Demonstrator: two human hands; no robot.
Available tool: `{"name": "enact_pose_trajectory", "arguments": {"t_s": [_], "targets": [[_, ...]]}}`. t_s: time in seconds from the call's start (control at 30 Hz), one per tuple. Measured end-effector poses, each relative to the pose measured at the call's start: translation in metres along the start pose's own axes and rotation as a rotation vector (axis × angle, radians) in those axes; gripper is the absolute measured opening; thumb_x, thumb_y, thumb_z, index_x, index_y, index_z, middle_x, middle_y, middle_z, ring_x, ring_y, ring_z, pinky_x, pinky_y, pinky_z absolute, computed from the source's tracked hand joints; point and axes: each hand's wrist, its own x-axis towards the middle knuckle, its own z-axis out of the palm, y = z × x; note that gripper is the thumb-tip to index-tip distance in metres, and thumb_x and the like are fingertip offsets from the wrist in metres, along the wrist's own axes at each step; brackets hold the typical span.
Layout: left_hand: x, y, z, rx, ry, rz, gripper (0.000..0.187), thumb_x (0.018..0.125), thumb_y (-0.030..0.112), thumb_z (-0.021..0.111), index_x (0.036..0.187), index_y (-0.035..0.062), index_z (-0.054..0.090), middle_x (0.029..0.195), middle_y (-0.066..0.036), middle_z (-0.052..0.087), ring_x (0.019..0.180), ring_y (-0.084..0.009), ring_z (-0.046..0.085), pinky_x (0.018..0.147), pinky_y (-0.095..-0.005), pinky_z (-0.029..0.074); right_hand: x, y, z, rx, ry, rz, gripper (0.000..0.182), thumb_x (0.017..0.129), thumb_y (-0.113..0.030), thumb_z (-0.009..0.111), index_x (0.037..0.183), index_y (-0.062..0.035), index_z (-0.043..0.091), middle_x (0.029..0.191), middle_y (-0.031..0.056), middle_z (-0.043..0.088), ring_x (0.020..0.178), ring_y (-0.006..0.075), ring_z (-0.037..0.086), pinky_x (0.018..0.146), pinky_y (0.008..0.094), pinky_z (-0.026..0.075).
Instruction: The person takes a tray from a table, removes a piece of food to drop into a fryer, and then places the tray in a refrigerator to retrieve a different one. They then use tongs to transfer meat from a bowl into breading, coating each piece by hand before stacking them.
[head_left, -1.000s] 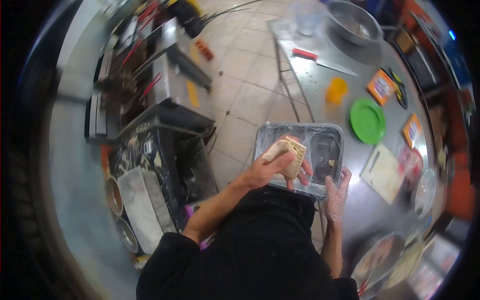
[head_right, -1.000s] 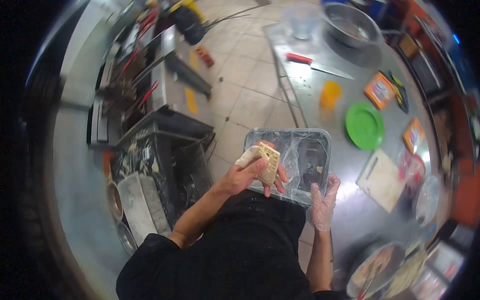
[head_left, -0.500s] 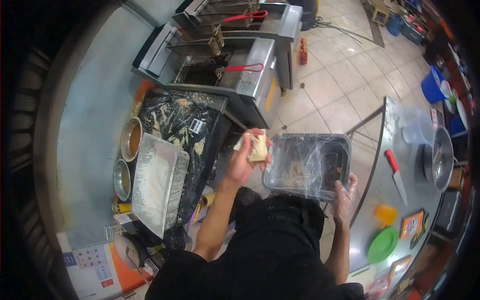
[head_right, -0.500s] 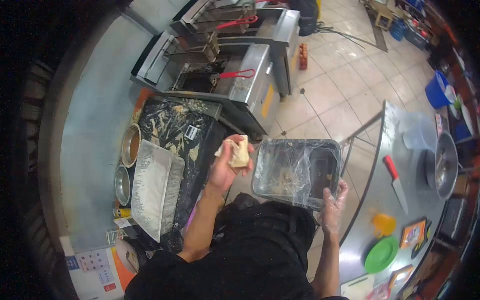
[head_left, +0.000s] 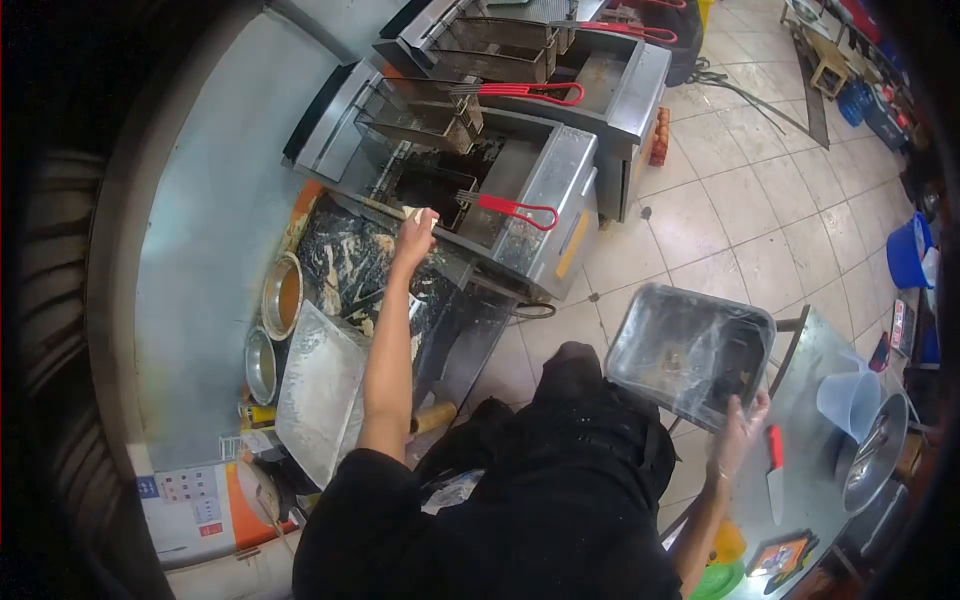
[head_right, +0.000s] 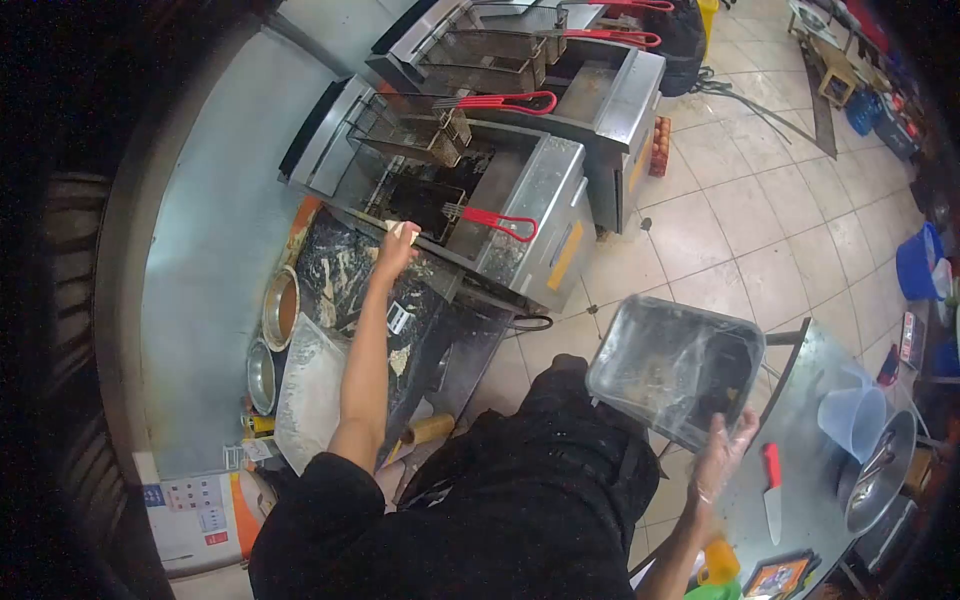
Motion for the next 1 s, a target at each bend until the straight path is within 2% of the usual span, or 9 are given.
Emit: {"name": "enact_pose_trajectory", "arguments": {"t_s": [0.2,0.27,0.4,0.47,0.53,0.57,0.67,0.73,1.0], "targets": [[0.114,-0.050,0.004,0.618,-0.094,0.068,0.041,0.101,0.045,0.045,0.114,0.0108,0.064,0.116,-0.027,0.063,0.109,-0.0464,0.059,0.094,-0.0546,0.047,0.006,-0.013,0.025,-0.122,0.167,-0.107,0.064,0.096,-0.025,0.067,0.145,0.0007,0.034,0.151,0.0168,0.036,0.138,0.0243,0.034,0.116,0.0369,0.022],[0.137,-0.042,-0.004,0.646,-0.216,-0.071,0.060,0.096,0.059,0.050,0.137,0.0166,0.054,0.137,-0.031,0.052,0.125,-0.0507,0.050,0.102,-0.0548,0.043,0.002,-0.014,0.040,-0.178,0.216,-0.116,0.064,0.096,-0.025,0.067,0.145,0.0005,0.034,0.150,0.0167,0.037,0.138,0.0244,0.034,0.116,0.0377,0.022],[0.108,0.013,-0.066,0.740,-0.027,-0.281,0.119,0.072,0.087,0.057,0.161,0.0315,0.001,0.161,-0.034,0.001,0.141,-0.0657,0.015,0.113,-0.0603,0.030,-0.032,-0.044,0.093,-0.322,0.413,-0.027,0.067,0.098,-0.026,0.062,0.149,0.0009,0.030,0.149,0.0175,0.037,0.137,0.0242,0.036,0.116,0.0379,0.023],[0.037,0.056,-0.100,0.620,0.098,-0.222,0.115,0.077,0.082,0.059,0.161,0.0226,0.008,0.160,-0.032,0.019,0.141,-0.0579,0.028,0.115,-0.0529,0.032,-0.057,-0.035,0.104,-0.123,0.438,0.164,0.068,0.098,-0.027,0.060,0.151,0.0003,0.027,0.153,0.0184,0.034,0.134,0.0254,0.039,0.114,0.0383,0.027],[-0.030,0.065,-0.130,0.444,-0.206,-0.227,0.096,0.086,0.071,0.058,0.156,0.0102,0.032,0.147,-0.028,0.047,0.136,-0.0442,0.046,0.112,-0.0440,0.038,-0.075,-0.003,0.099,-0.096,0.478,0.147,0.068,0.098,-0.028,0.061,0.151,-0.0012,0.028,0.150,0.0174,0.037,0.128,0.0258,0.044,0.108,0.0366,0.034],[-0.064,0.064,-0.130,0.487,-0.360,-0.028,0.066,0.097,0.051,0.058,0.139,0.0009,0.055,0.082,-0.012,0.075,0.080,-0.0164,0.072,0.075,-0.0313,0.054,-0.085,0.008,0.099,-0.187,0.523,0.183,0.068,0.098,-0.028,0.061,0.151,-0.0016,0.029,0.148,0.0169,0.038,0.126,0.0256,0.045,0.106,0.0366,0.036],[-0.144,0.110,-0.080,0.278,-1.059,-0.191,0.048,0.099,0.046,0.055,0.108,0.0008,0.069,0.087,-0.013,0.074,0.083,-0.0246,0.072,0.076,-0.0376,0.053,-0.127,0.015,0.115,-0.236,0.625,0.094,0.065,0.096,-0.029,0.062,0.148,0.0001,0.036,0.135,0.0157,0.049,0.119,0.0233,0.049,0.104,0.0366,0.037],[-0.189,0.131,-0.032,0.508,-1.101,0.324,0.043,0.099,0.043,0.055,0.102,0.0029,0.069,0.086,-0.016,0.072,0.084,-0.0351,0.070,0.077,-0.0437,0.052,-0.153,0.026,0.116,-0.030,0.609,0.051,0.066,0.097,-0.028,0.062,0.149,0.0015,0.035,0.138,0.0161,0.046,0.124,0.0241,0.047,0.107,0.0370,0.035],[-0.355,0.189,0.100,0.358,-1.373,1.028,0.037,0.098,0.040,0.056,0.098,0.0042,0.064,0.086,-0.019,0.069,0.086,-0.0405,0.065,0.074,-0.0489,0.049,-0.342,0.113,0.036,-0.013,1.028,-0.011,0.065,0.094,-0.021,0.069,0.148,0.0019,0.039,0.143,0.0154,0.048,0.125,0.0241,0.050,0.106,0.0357,0.039]]}}
